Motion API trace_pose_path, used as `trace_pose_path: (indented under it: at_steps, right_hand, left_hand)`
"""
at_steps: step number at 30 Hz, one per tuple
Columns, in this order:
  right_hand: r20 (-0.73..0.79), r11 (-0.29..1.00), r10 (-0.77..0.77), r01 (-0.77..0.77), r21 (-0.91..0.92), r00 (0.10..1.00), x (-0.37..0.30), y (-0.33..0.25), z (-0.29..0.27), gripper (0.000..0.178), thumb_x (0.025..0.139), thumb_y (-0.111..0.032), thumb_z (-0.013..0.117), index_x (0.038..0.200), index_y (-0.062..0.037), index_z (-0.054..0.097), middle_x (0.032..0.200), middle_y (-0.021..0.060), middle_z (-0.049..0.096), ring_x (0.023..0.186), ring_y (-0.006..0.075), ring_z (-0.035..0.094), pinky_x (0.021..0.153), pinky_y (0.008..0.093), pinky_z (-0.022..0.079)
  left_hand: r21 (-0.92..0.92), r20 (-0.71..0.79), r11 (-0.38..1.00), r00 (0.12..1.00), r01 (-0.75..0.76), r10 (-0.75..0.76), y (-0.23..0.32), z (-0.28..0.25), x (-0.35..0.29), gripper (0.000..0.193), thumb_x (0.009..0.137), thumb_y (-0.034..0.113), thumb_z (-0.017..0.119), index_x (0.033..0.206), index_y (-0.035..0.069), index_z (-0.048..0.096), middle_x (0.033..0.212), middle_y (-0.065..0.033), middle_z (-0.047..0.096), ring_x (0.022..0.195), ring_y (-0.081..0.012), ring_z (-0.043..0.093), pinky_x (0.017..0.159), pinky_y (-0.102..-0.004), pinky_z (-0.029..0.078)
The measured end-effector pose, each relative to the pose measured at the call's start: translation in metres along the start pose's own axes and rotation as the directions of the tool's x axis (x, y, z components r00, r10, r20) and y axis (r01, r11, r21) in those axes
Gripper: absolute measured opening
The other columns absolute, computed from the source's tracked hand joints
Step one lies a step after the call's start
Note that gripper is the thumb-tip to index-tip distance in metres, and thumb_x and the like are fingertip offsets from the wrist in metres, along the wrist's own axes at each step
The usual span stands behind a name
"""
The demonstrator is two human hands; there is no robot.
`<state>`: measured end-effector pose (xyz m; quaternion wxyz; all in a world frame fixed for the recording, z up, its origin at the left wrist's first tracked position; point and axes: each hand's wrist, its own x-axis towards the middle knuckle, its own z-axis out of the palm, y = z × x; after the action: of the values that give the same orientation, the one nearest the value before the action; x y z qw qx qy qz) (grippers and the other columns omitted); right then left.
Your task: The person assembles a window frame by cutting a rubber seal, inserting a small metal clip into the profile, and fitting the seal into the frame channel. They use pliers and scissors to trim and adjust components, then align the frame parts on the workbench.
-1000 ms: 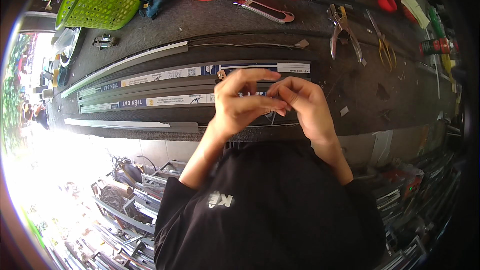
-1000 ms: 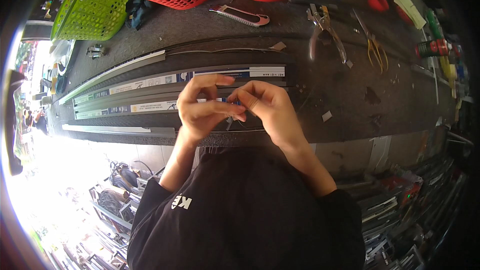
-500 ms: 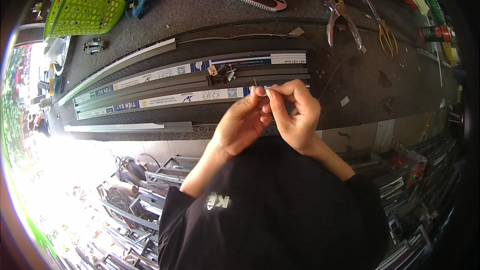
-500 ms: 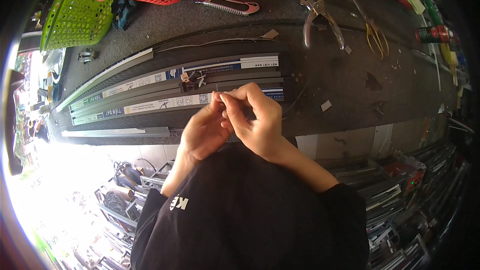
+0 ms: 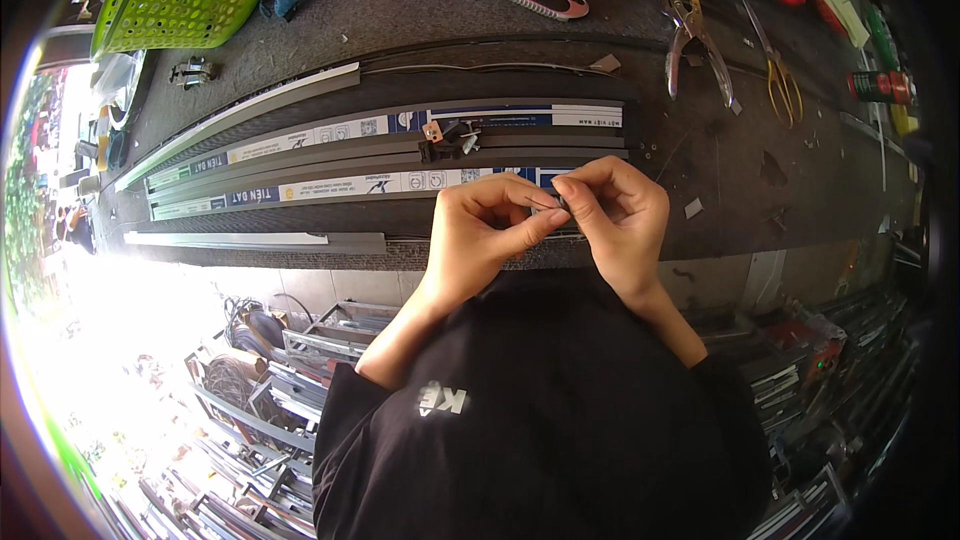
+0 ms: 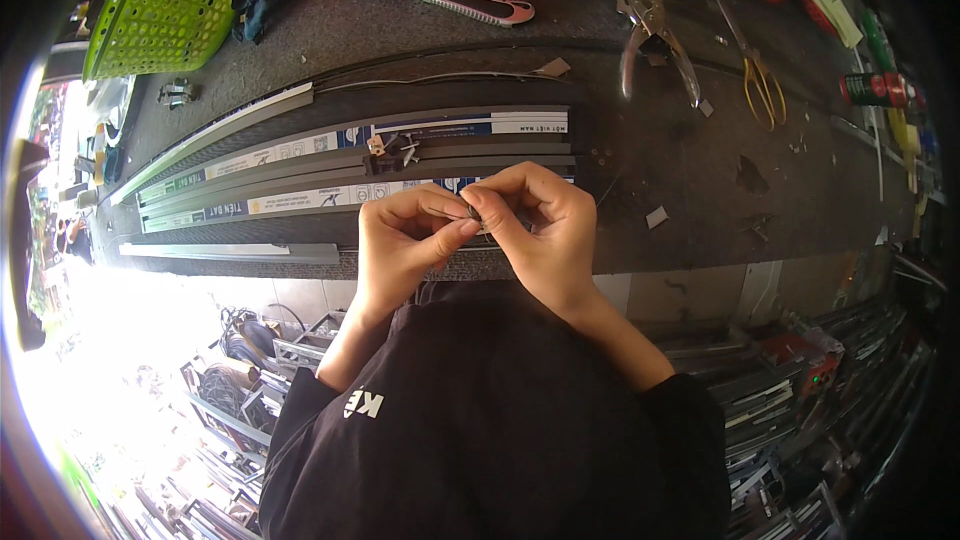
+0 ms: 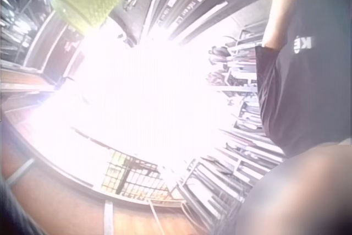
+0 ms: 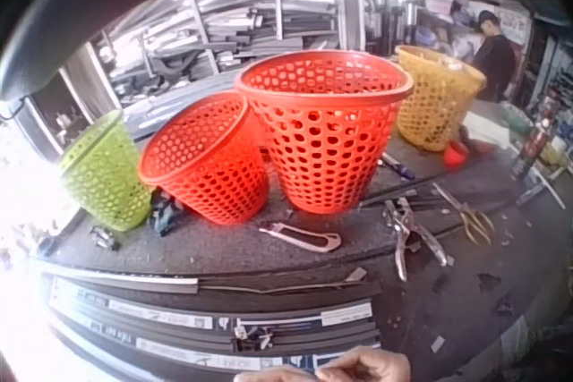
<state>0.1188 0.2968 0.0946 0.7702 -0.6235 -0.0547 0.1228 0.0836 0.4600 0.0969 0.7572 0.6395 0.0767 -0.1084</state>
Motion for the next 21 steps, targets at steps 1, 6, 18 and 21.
trace_pose_path:
  at_steps: [1,6,18,21]
  right_hand:
    - [0.019,1.0,0.016,-0.016,0.009,1.0,0.0,0.001,-0.001,0.005,0.093,-0.003,0.068,0.095,0.0019,0.068,0.084,0.0035,0.07,0.076,0.0059,0.064,0.066,0.0195,0.05]
    - [0.065,0.978,0.097,-0.108,0.179,0.993,-0.001,0.002,-0.005,0.008,0.097,-0.008,0.066,0.096,0.0003,0.066,0.079,-0.0013,0.064,0.068,0.0007,0.053,0.059,0.0179,0.041]
    - [0.046,0.993,0.118,-0.119,0.005,0.992,-0.002,0.001,0.005,0.012,0.096,-0.011,0.067,0.101,0.0005,0.067,0.078,-0.0035,0.061,0.066,-0.0004,0.047,0.058,0.0169,0.036]
    - [0.081,0.966,0.229,-0.237,0.104,0.97,-0.001,0.005,0.003,0.014,0.096,-0.011,0.066,0.102,0.0008,0.068,0.076,-0.004,0.06,0.063,-0.0003,0.045,0.056,0.0171,0.034]
  left_hand:
    - [0.023,-0.007,0.998,0.999,-0.053,0.053,-0.002,0.001,0.002,0.012,0.09,0.006,0.073,0.092,-0.005,0.069,0.088,-0.005,0.065,0.063,-0.0063,0.056,0.052,-0.0197,0.043]
    - [-0.189,-0.019,0.981,0.999,-0.051,0.048,-0.012,0.003,0.003,0.015,0.092,0.013,0.073,0.095,0.001,0.065,0.088,0.0005,0.063,0.064,-0.002,0.053,0.057,-0.0179,0.042]
    - [0.166,-0.092,0.927,0.93,-0.337,0.355,-0.02,-0.006,0.008,0.009,0.095,0.008,0.066,0.099,0.001,0.061,0.102,-0.0026,0.057,0.079,-0.0067,0.054,0.068,-0.0226,0.045]
    - [-0.071,-0.124,0.962,0.959,-0.264,0.254,-0.021,-0.003,0.005,0.009,0.096,0.007,0.064,0.101,0.003,0.059,0.102,-0.0027,0.056,0.081,-0.0074,0.054,0.071,-0.0228,0.045]
